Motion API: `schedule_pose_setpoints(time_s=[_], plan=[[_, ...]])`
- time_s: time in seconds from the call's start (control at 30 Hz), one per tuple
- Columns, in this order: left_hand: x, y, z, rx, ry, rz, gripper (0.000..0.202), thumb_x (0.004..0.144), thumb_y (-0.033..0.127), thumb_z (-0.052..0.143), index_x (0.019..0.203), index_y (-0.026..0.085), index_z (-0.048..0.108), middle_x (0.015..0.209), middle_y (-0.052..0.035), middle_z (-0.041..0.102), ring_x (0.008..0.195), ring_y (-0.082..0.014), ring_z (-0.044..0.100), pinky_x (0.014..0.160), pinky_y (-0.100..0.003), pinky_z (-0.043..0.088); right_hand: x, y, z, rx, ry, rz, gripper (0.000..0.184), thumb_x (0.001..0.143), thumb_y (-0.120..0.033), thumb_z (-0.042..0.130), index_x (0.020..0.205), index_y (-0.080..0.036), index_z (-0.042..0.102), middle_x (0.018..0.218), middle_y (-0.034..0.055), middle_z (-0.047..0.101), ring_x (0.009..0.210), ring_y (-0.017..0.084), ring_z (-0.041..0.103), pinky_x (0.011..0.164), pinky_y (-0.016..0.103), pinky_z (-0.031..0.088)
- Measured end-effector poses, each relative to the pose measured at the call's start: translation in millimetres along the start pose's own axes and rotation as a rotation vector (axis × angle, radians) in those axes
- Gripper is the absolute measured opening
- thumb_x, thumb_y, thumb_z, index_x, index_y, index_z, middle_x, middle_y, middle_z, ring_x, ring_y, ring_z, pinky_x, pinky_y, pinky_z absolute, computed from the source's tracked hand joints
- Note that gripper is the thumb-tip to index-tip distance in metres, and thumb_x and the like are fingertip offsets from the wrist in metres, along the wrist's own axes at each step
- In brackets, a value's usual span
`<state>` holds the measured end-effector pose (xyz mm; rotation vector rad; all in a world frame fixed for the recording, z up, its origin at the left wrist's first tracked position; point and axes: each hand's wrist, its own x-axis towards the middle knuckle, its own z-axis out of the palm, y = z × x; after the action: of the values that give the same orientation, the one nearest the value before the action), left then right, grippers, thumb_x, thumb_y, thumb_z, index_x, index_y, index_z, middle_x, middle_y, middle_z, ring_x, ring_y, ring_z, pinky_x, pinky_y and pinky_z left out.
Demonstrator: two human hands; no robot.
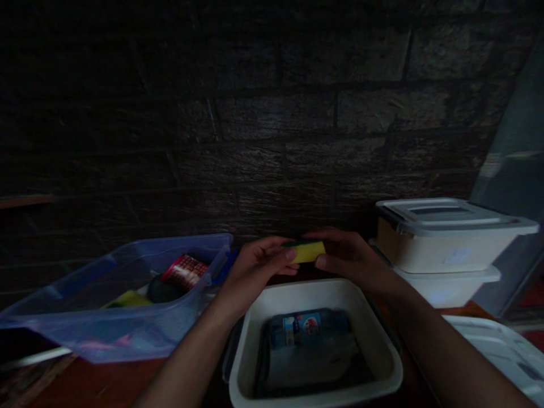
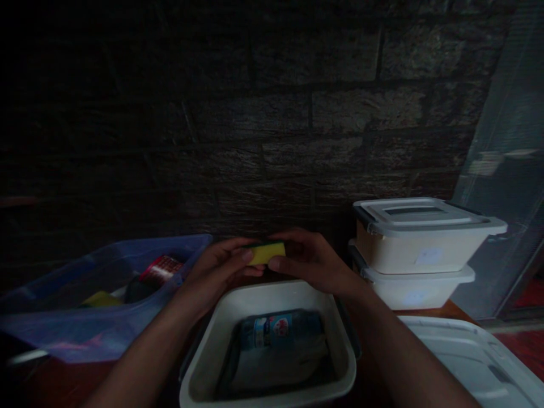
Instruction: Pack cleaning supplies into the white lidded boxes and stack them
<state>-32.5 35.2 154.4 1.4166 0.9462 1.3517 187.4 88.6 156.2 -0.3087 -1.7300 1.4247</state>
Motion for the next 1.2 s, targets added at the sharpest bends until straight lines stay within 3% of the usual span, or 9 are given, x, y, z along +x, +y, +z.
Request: schedule_pose_setpoints(time_s=[0.1,0.2,0.43,0.57,0.67,0.73,0.9,1.0,1.2], plan=[[1,-2,-1.4,-0.029,0.019,-0.049,0.036,0.090,0.047,0.075,0.106,0.015,0.075,0.099,-0.0077,0.078,0.081,-0.0173,0.075,0.075,-0.028,0.064,1,3,-1,0.017,-0.013,0.025,0.031,0.080,-0.028,0.087,0.109,-0.021,0.077,0.108,0.0030,0.077,0.095,0.014,0.072,0.086,0.026,0.059],[0,-3,-1.8,-0.047,-0.005,-0.071,0.042,0.093,0.054,0.069,0.109,0.015,0.074,0.101,-0.0094,0.077,0.085,-0.0199,0.075,0.073,-0.030,0.064,2,5,-3,-0.025,0.015,0.070,0.024,0.087,-0.035,0.081,0.104,-0.019,0.077,0.096,0.0028,0.077,0.079,0.011,0.071,0.071,0.021,0.058],[-3,3,0.1,0.078,-0.084,-0.048,0.038,0.085,0.034,0.082,0.116,0.018,0.070,0.109,-0.0064,0.075,0.097,-0.0202,0.073,0.079,-0.029,0.062,2,4,-4,-0.072,0.103,0.148,0.043,0.085,-0.047,0.080,0.116,-0.018,0.071,0.091,0.0051,0.076,0.059,0.012,0.069,0.052,0.022,0.055],[-4,6,0.0,0.156,-0.061,0.026,0.041,0.081,0.032,0.085,0.117,0.018,0.069,0.107,-0.0062,0.077,0.089,-0.0178,0.073,0.075,-0.026,0.059,-2,1,-1,-0.047,0.084,0.172,0.039,0.091,-0.053,0.072,0.101,-0.016,0.075,0.083,0.0040,0.075,0.062,0.014,0.071,0.057,0.024,0.057],[-7,8,-0.8,0.266,-0.064,0.104,0.040,0.079,0.029,0.087,0.115,0.019,0.071,0.107,-0.0052,0.077,0.094,-0.0182,0.073,0.080,-0.026,0.058,-5,-2,-3,-0.069,0.070,0.174,0.032,0.090,-0.048,0.074,0.092,-0.016,0.078,0.079,0.0025,0.075,0.066,0.013,0.071,0.064,0.023,0.058],[-11,10,-1.4,0.302,-0.115,0.116,0.042,0.078,0.029,0.087,0.115,0.020,0.071,0.108,-0.0050,0.077,0.100,-0.0203,0.073,0.085,-0.029,0.058,-8,-4,-4,-0.106,0.037,0.176,0.027,0.087,-0.040,0.079,0.103,-0.018,0.079,0.091,0.0033,0.079,0.077,0.014,0.073,0.073,0.024,0.059],[-22,20,-1.5,0.346,-0.197,0.004,0.047,0.082,0.032,0.083,0.124,0.019,0.067,0.111,-0.0070,0.076,0.101,-0.0228,0.073,0.083,-0.032,0.058,-17,-6,-5,-0.198,-0.019,0.136,0.040,0.082,-0.033,0.084,0.120,-0.020,0.075,0.113,0.0064,0.078,0.103,0.021,0.073,0.090,0.033,0.059],[-29,20,-0.4,0.423,-0.166,0.005,0.041,0.084,0.034,0.081,0.120,0.019,0.070,0.108,-0.0067,0.076,0.099,-0.0222,0.073,0.083,-0.032,0.057,-27,-5,-3,-0.245,-0.089,0.132,0.045,0.083,-0.033,0.083,0.124,-0.020,0.071,0.118,0.0073,0.076,0.109,0.024,0.072,0.094,0.037,0.058],[-45,-2,3.7,0.478,-0.280,0.061,0.041,0.083,0.031,0.082,0.121,0.021,0.069,0.114,-0.0063,0.075,0.108,-0.0238,0.070,0.095,-0.038,0.056,-46,-4,-3,-0.496,-0.215,0.151,0.054,0.082,-0.038,0.083,0.131,-0.023,0.067,0.125,0.0071,0.073,0.109,0.024,0.071,0.090,0.036,0.060]])
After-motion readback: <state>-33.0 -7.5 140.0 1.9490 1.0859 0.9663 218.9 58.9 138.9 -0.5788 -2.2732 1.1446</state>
